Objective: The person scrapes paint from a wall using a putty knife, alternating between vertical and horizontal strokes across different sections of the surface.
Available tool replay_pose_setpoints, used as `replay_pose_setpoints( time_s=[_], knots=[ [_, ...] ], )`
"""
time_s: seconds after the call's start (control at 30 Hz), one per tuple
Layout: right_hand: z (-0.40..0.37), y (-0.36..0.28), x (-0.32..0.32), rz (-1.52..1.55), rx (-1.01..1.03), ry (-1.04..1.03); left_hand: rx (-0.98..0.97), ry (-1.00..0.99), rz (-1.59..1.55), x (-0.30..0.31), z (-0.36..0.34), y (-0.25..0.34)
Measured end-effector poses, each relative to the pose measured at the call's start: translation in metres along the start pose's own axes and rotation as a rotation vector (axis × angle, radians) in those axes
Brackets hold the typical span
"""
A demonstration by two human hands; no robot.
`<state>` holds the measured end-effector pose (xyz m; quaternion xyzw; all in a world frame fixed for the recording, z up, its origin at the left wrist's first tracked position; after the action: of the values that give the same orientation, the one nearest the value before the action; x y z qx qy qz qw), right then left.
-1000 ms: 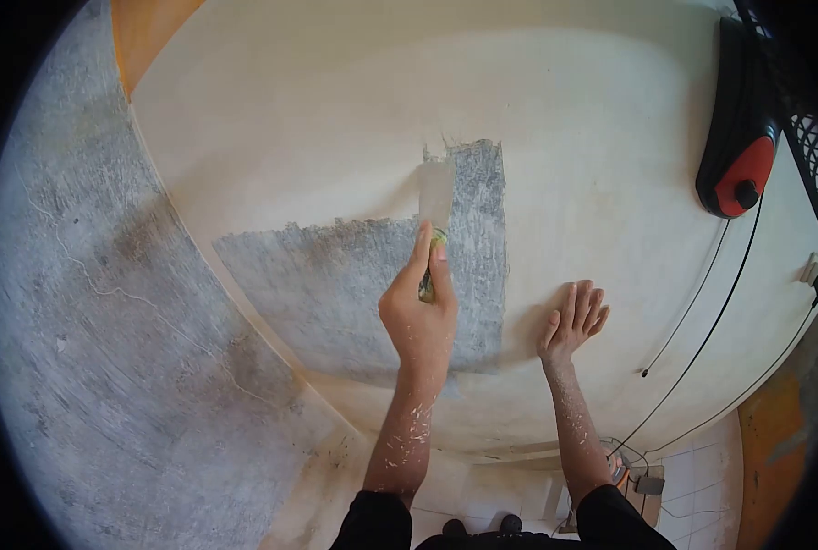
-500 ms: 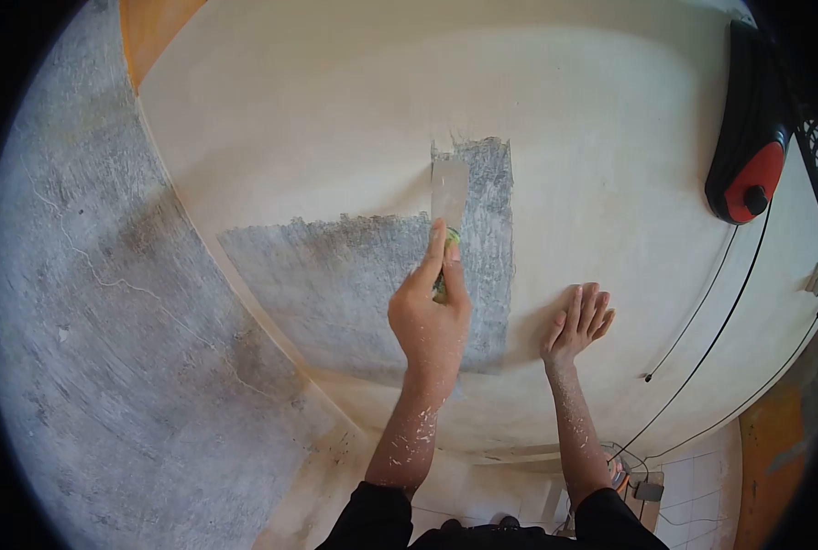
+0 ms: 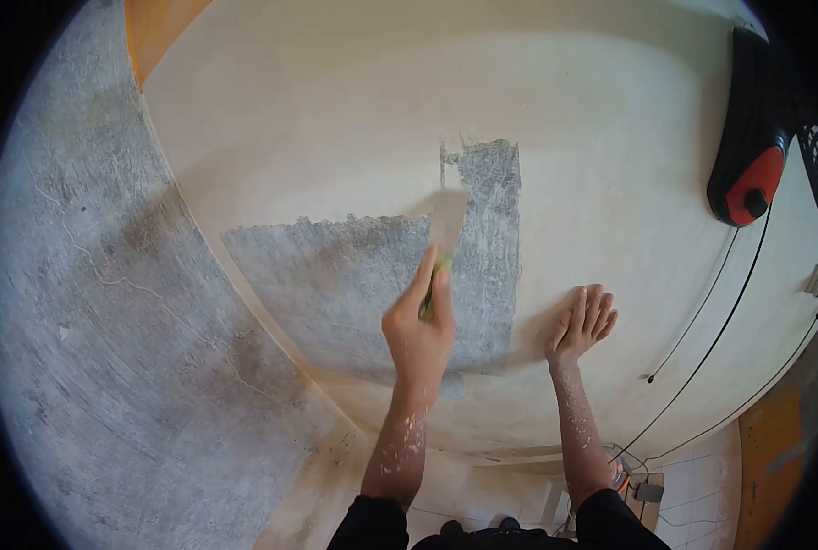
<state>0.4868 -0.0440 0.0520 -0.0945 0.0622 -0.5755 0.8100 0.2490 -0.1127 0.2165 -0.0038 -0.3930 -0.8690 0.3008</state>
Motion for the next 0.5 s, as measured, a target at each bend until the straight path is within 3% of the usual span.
replay_pose_setpoints(
  time_s=[0.07,0.17,0.3,0.4,0.5],
  knots=[
    [0.000,0.003,-0.002,-0.001,0.005,0.009,-0.052,0.054,0.032,-0.016,-0.032,-0.036],
    [0.000,0.002,-0.001,-0.006,0.023,0.014,-0.069,0.079,0.026,-0.019,-0.034,-0.036],
    [0.001,-0.001,0.003,-0.020,0.041,-0.004,-0.031,0.050,-0.010,-0.005,0.007,0.008],
    [0.000,0.004,0.003,-0.021,0.050,-0.006,-0.133,0.146,0.117,-0.009,-0.016,-0.007],
    [0.002,0.001,-0.001,-0.009,0.049,0.011,-0.032,0.085,0.068,-0.020,-0.033,-0.013]
  ],
)
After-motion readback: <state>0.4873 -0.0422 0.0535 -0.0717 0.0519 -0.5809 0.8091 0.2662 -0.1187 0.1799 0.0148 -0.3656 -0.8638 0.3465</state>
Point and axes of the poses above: each hand's wrist, its own z-axis towards the middle knuckle, its own x-axis out of the back of the hand, y = z × x, the point moved 2 cm from there along z, towards the middle knuckle, and after that the axes turned 10 degrees about z, right-handed, at the moved point
